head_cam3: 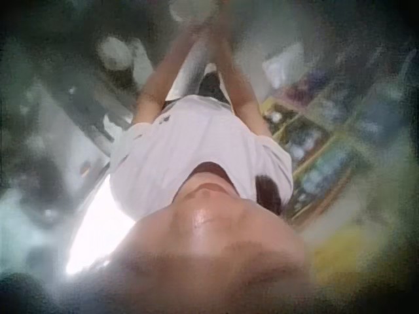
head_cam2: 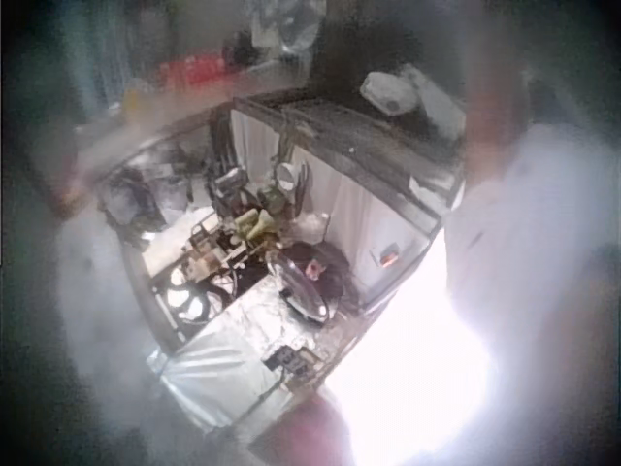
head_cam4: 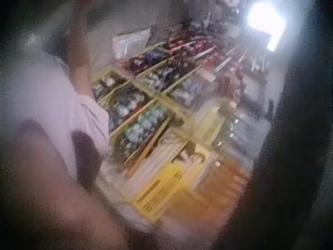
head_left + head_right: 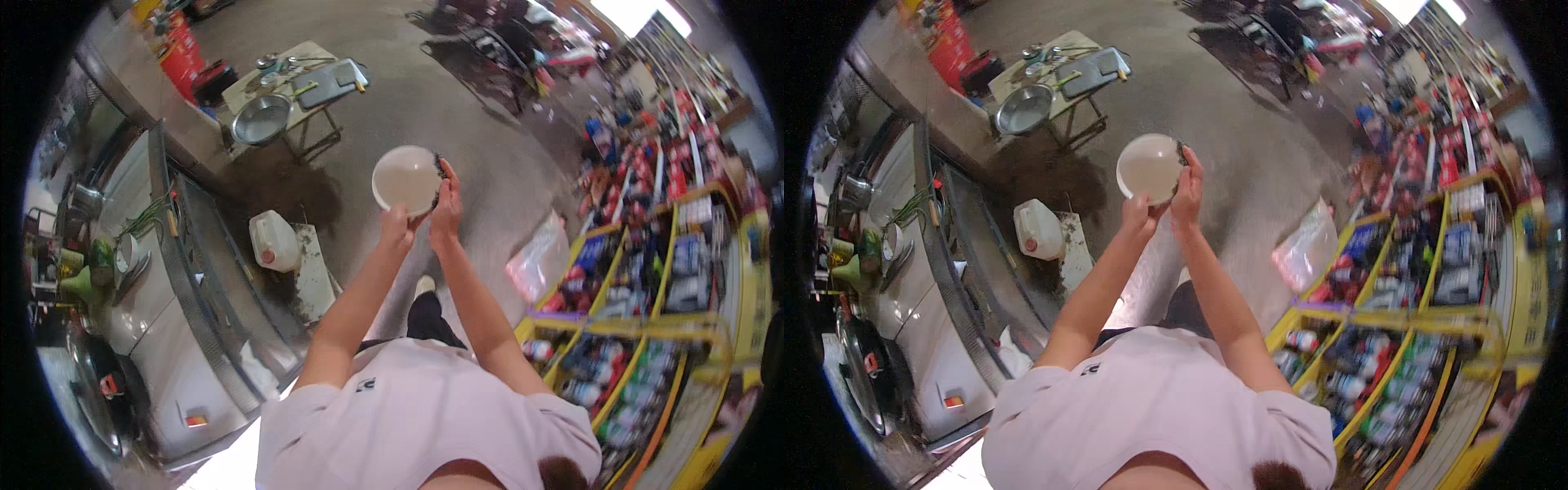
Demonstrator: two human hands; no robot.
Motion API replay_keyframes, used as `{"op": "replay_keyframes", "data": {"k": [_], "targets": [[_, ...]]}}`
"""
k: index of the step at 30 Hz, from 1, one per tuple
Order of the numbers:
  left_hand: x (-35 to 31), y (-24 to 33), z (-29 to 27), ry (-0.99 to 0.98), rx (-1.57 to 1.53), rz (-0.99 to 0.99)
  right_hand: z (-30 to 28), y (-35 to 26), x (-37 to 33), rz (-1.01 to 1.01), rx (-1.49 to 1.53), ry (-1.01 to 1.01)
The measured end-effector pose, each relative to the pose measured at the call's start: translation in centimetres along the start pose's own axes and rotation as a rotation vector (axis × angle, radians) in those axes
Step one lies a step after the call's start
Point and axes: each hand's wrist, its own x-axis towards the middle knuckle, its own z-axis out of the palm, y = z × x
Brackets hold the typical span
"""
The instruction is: The person washes several bowls and a metal basin using a scrubbing pad and water. They scrub each item in a basin, rinse them at an outdoor sink, and place the cleaned items on a nearby surface. The person also refills the basin with water from the outdoor sink.
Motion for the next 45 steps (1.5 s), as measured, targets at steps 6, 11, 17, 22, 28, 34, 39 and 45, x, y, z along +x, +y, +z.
{"op": "replay_keyframes", "data": {"k": [6, 11, 17, 22, 28, 34, 39, 45], "targets": [[12.3, 4.4, -0.3, 0.337, -0.204, -0.015, 6.3, 5.9, 16.1, 0.191, -0.047, -0.317], [20.7, 11.8, -2.3, 0.448, -0.293, 0.211, 13.9, 11.6, 16.5, 0.405, 0.124, -0.298], [28.6, 22.2, -1.5, 0.526, 0.096, 0.214, 22.4, 17.7, 29.8, 0.774, 0.430, -0.455], [37.8, 29.0, -2.0, 0.750, 0.291, 0.614, 31.5, 21.0, 34.4, 0.725, 0.170, -0.328], [43.2, 36.7, -9.3, 0.737, 0.651, 0.174, 39.1, 28.5, 43.6, 0.981, -0.108, -0.705], [48.0, 40.3, -14.7, 0.835, 1.346, 0.612, 47.0, 40.1, 48.4, 1.294, -0.348, -0.918], [50.7, 42.0, -18.1, 0.692, 1.709, 0.358, 50.6, 52.5, 49.9, 1.392, -0.640, -1.239], [56.7, 37.9, -27.4, 1.086, 0.753, 0.208, 52.2, 61.9, 49.6, 0.788, -0.921, -1.309]]}}
